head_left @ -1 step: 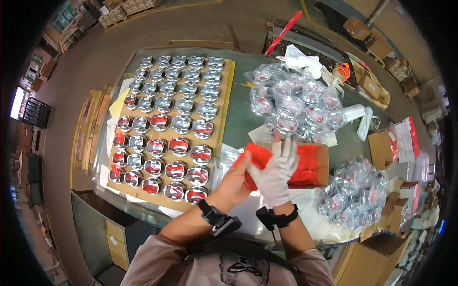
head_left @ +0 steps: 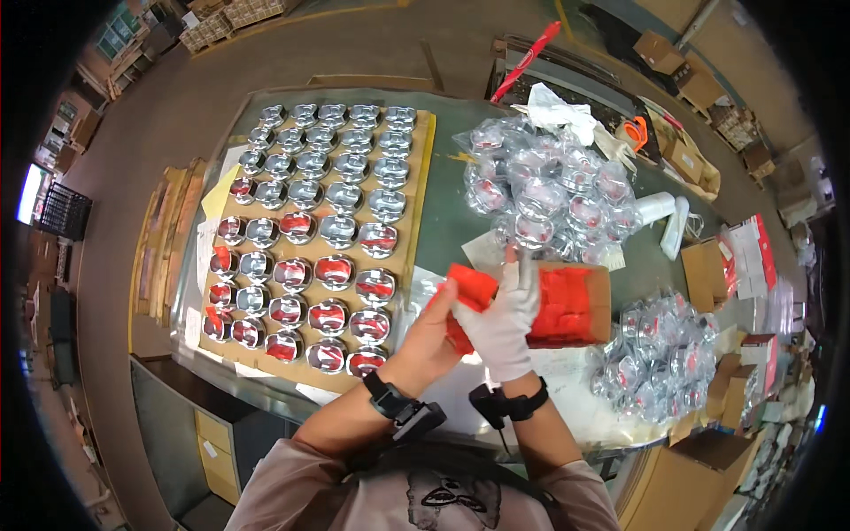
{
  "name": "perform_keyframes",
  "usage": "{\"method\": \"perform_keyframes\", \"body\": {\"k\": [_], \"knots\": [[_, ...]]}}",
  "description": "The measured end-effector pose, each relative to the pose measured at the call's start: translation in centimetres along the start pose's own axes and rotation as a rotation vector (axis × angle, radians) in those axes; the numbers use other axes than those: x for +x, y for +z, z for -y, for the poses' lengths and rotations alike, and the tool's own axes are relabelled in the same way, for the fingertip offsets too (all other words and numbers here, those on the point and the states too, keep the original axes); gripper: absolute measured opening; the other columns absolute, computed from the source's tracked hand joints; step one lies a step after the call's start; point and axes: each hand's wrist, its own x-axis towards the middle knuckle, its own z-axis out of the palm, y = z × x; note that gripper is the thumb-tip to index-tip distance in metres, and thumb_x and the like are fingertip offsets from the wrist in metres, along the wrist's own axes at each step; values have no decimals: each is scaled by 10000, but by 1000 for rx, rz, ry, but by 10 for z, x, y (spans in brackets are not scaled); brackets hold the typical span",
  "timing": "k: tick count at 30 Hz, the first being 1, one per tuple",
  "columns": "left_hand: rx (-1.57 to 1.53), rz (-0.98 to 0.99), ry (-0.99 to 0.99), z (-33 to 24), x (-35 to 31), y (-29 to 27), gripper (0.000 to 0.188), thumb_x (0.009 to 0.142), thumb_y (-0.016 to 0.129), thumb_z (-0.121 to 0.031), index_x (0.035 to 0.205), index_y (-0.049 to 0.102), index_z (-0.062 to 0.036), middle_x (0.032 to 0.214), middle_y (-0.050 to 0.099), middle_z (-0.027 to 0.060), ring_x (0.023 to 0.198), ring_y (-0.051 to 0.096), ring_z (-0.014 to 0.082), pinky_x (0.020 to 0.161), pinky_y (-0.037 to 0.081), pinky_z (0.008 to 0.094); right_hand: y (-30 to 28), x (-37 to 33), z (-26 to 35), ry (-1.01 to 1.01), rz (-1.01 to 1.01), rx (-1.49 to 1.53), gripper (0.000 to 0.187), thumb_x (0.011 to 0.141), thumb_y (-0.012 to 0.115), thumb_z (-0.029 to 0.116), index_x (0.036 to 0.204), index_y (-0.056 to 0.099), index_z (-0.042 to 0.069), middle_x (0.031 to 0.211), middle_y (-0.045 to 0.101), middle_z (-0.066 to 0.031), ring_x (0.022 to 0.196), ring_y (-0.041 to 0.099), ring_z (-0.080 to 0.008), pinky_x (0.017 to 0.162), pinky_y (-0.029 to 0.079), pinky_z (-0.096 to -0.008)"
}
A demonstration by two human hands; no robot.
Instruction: The person places red foam inserts into rows of silver metal parts arranged on a cardboard sheet. The person then picks up the assembled parts and places them into clear plastic bags. The person works continuously, moving from one part to the next in a repetitive assembly and packaging sequence.
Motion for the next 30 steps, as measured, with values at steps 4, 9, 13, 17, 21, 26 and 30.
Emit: {"method": "perform_keyframes", "body": {"k": [4, 9, 13, 17, 21, 26, 30], "knots": [[-98, -46, 46, -35, -22, -31, 399, 1001, 472, -422, 1220, 547, -97, 1124, 647, 54, 998, 629, 195, 842, 518, 350, 26, -13, 46, 396, 83, 779, 528, 856, 709, 254, 1300, 514, 47, 1142, 591, -113, 876, 598, -145, 687, 515, -308], [-70, -133, 23, -80, -41, -58, 356, 1012, 467, -393, 1178, 564, -93, 1072, 662, 46, 881, 640, 165, 720, 528, 293, 46, -15, 103, 794, 187, 962, 289, 981, 555, 306, 1152, 627, 85, 885, 640, 15, 674, 562, -46, 500, 463, -206], [-114, -138, 45, -107, -54, -73, 387, 1021, 422, -423, 1195, 572, -111, 1062, 672, 50, 829, 635, 155, 714, 520, 264, 83, -17, 144, 633, 35, 908, 380, 1033, 398, 397, 1139, 636, 121, 905, 643, 22, 703, 553, -30, 525, 455, -195], [-207, -160, -1, -151, -60, -95, 400, 1006, 452, -434, 1191, 571, -100, 1033, 667, 62, 782, 623, 175, 699, 526, 285, 118, -7, 138, 454, -108, 813, 385, 1049, 383, 334, 1182, 608, 51, 861, 628, -41, 631, 540, -88, 514, 430, -216], [-422, -180, -43, -195, -74, -110, 434, 971, 517, -449, 1188, 563, -76, 996, 652, 81, 791, 618, 200, 667, 540, 315, 107, 57, 127, 543, 25, 726, 240, 952, 595, 239, 1030, 625, 14, 773, 627, -47, 573, 562, -116, 523, 475, -252], [-341, -204, 113, -238, -80, -131, 453, 953, 559, -441, 1204, 549, -65, 1046, 656, 99, 879, 634, 210, 668, 544, 301, 142, 134, 74, -409, -56, -95, 168, 795, 692, 65, 944, 632, 17, 773, 672, -161, 597, 663, -263, 525, 529, -361], [-382, -248, 164, -259, -82, -144, 439, 955, 557, -439, 1235, 541, -102, 1067, 652, 84, 904, 630, 206, 679, 537, 308, 164, 158, 106, -287, 322, -524, 104, 756, 692, 125, 848, 679, 79, 759, 659, -132, 686, 676, -311, 606, 551, -412]]}}
